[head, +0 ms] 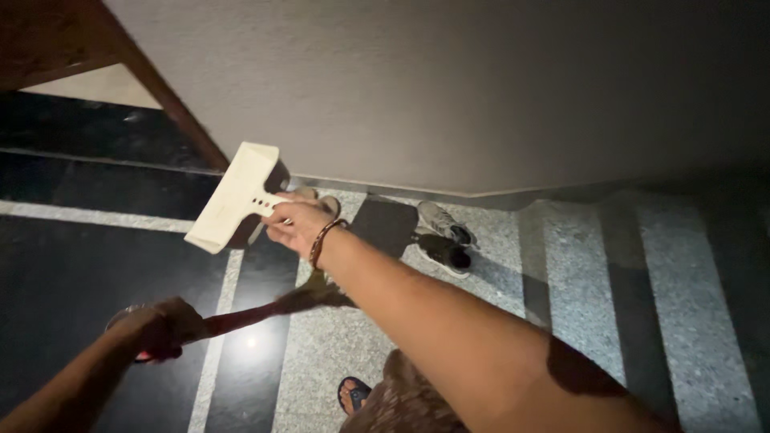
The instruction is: The person sweeps the floor using a handheld broom and a dustpan, collecting dust from various corners and edges into the pan.
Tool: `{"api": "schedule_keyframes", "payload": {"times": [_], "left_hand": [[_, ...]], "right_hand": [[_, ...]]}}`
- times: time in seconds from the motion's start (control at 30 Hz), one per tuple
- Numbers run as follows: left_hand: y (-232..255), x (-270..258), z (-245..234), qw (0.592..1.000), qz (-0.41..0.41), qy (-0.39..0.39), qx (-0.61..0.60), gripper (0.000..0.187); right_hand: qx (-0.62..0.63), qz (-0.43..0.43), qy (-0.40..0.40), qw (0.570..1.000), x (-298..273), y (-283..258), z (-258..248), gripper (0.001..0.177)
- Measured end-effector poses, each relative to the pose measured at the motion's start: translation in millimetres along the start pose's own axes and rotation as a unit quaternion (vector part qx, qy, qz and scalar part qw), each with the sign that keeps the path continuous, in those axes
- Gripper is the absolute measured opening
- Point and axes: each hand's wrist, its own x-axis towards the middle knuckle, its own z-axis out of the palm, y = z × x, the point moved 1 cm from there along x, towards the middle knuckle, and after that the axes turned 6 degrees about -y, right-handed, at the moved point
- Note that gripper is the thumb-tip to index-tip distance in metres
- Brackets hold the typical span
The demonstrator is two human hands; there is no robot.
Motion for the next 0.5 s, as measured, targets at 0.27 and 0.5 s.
{"api": "schedule_keyframes", "payload": {"times": [0.27,0.5], "left_hand": [[-36,3,-55,0.996,-0.008,0.074,-0.058,0.053],[-69,43,-132,0.968,-0.072,0.128,-0.203,0.035]], "right_hand": [[0.002,0.003,-0.027,1.0,30,-11,17,0.048],[-0.021,0.049,-0.05,0.997,95,-78,52,0.049]]}}
